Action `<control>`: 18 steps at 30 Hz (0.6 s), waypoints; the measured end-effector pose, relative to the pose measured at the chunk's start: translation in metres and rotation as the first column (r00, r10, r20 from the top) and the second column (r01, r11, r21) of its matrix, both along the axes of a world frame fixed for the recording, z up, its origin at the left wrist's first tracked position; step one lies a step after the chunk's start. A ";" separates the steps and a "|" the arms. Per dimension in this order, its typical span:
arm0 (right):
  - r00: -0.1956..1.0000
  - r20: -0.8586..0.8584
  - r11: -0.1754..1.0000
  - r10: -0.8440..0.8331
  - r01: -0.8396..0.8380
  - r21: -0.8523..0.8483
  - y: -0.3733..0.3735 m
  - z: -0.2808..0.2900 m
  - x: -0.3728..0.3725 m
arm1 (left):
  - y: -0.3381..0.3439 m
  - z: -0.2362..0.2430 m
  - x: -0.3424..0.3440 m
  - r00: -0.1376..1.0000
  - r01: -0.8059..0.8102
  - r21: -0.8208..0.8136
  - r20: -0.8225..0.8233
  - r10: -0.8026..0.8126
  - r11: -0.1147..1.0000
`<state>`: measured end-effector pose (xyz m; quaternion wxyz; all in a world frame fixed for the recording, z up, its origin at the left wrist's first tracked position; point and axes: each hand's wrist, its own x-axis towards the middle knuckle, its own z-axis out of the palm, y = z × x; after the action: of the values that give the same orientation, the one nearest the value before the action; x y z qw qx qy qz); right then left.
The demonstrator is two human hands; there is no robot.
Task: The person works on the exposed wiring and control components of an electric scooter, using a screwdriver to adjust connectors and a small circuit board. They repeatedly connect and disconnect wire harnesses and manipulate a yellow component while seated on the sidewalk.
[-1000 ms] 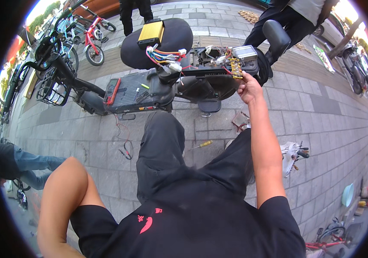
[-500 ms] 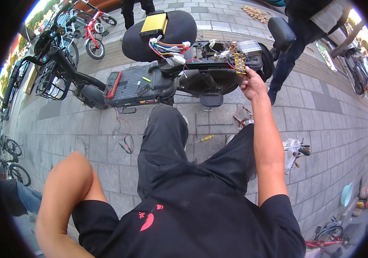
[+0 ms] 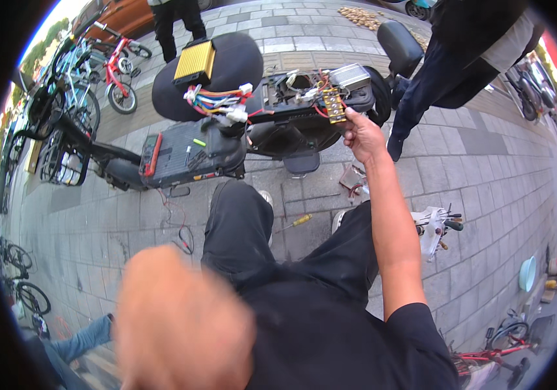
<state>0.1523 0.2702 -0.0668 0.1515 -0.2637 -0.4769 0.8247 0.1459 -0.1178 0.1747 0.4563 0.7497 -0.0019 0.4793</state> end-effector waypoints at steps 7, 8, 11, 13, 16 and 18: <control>0.997 0.029 0.997 -0.067 0.066 0.032 0.008 0.000 0.006 | 0.174 -0.210 -0.072 0.426 -0.509 -0.855 -0.355 0.832 -0.103; 0.998 0.014 0.997 -0.063 0.062 0.039 0.010 -0.003 0.007 | 0.188 -0.219 -0.077 0.412 -0.461 -0.881 -0.314 0.855 -0.102; 0.998 -0.002 0.998 -0.060 0.060 0.035 0.012 -0.005 0.008 | 0.217 -0.236 -0.094 0.441 -0.246 -0.969 -0.077 0.894 0.038; 0.999 -0.002 0.999 -0.043 0.043 0.023 0.011 -0.007 0.006 | 0.230 -0.255 -0.108 0.423 -0.156 -0.978 0.060 0.904 0.137; 0.999 0.017 0.996 -0.050 0.049 0.071 0.011 -0.007 0.012 | 0.242 -0.259 -0.108 0.449 -0.114 -0.974 0.127 0.885 0.198; 0.998 -0.007 0.995 -0.060 0.060 0.076 0.018 -0.014 0.013 | 0.251 -0.260 -0.107 0.459 -0.096 -0.970 0.156 0.875 0.224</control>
<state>0.1649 0.2879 -0.0806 0.1874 -0.2699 -0.4996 0.8015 0.0392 0.1336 -0.0849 0.5250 0.0971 0.3366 0.7757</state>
